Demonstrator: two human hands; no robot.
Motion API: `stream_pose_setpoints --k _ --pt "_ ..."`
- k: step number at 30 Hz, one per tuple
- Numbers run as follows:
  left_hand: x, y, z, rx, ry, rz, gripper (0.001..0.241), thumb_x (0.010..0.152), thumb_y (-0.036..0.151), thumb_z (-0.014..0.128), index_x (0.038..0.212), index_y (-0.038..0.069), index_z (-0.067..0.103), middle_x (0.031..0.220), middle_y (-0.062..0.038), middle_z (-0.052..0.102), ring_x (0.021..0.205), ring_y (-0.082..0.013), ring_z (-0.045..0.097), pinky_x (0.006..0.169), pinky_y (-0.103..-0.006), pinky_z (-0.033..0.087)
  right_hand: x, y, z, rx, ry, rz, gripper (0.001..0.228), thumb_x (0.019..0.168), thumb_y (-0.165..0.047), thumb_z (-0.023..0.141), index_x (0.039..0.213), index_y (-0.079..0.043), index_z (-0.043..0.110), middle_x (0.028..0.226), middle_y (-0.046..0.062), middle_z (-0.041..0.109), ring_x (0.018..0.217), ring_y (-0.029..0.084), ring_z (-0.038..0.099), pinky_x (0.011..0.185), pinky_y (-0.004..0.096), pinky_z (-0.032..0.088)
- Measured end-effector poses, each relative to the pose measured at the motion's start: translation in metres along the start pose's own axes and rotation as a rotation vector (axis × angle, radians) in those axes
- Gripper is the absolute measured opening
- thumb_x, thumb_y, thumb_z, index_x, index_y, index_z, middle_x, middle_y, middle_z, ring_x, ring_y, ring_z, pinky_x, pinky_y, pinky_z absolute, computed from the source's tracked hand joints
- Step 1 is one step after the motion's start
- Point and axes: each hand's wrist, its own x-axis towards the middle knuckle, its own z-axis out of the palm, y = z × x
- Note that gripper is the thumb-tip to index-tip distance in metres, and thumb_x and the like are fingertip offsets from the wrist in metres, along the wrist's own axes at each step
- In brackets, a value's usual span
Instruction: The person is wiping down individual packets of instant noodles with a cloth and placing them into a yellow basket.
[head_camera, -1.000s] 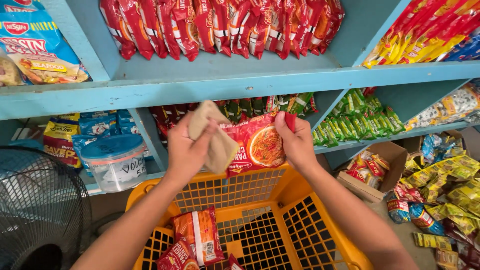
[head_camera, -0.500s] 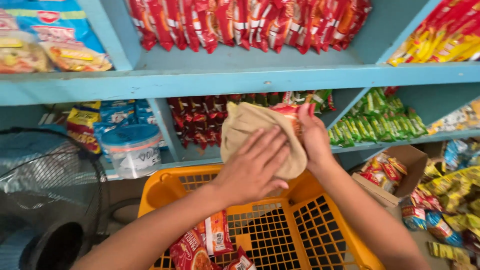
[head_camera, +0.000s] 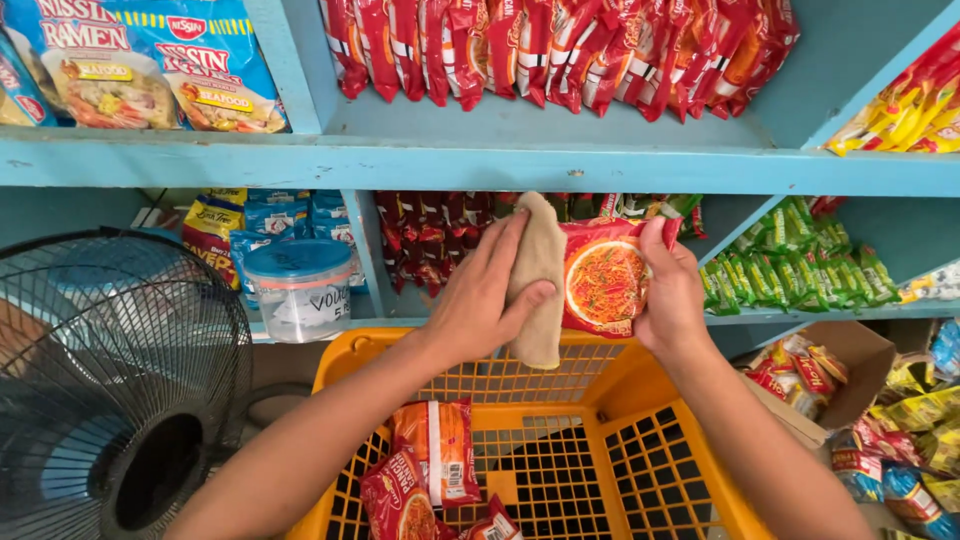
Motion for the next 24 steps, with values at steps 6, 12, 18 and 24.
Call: stream_pose_setpoints --k 6,12,18,24 --pt "0.003 0.002 -0.003 -0.318 0.115 -0.136 0.06 0.102 0.028 0.058 0.147 -0.007 0.041 0.115 -0.024 0.06 0.1 -0.0419 0.067 0.081 -0.0502 0.057 -0.002 -0.002 0.001 0.028 -0.011 -0.025 0.047 0.103 -0.047 0.063 0.095 -0.001 0.069 0.084 0.016 0.073 0.075 0.028 0.078 0.072 0.042 0.066" --pt "0.006 -0.012 0.003 -0.603 0.255 -0.245 0.035 0.094 0.009 0.07 0.126 0.001 0.06 0.097 -0.016 0.065 0.086 -0.0319 0.068 0.07 -0.0438 0.056 0.003 0.005 -0.003 0.091 0.007 -0.049 0.044 0.101 -0.044 0.066 0.097 0.0 0.07 0.086 0.018 0.074 0.077 0.028 0.079 0.075 0.042 0.067" --pt "0.008 -0.007 -0.009 -0.621 0.364 -0.185 0.033 0.091 0.005 0.072 0.122 0.006 0.061 0.094 -0.013 0.067 0.085 -0.0254 0.068 0.069 -0.0397 0.056 -0.015 -0.022 0.028 0.002 -0.115 -0.155 0.044 0.102 -0.038 0.06 0.116 0.002 0.07 0.105 0.021 0.075 0.097 0.028 0.077 0.087 0.044 0.065" --pt "0.005 -0.004 -0.014 -0.243 0.183 0.129 0.039 0.086 -0.006 0.068 0.124 0.0 0.06 0.105 -0.022 0.068 0.098 -0.0468 0.067 0.084 -0.0528 0.054 -0.017 -0.023 0.026 -0.48 -0.346 -0.753 0.031 0.094 0.005 0.068 0.125 0.003 0.064 0.129 0.025 0.065 0.131 0.044 0.057 0.116 0.058 0.042"
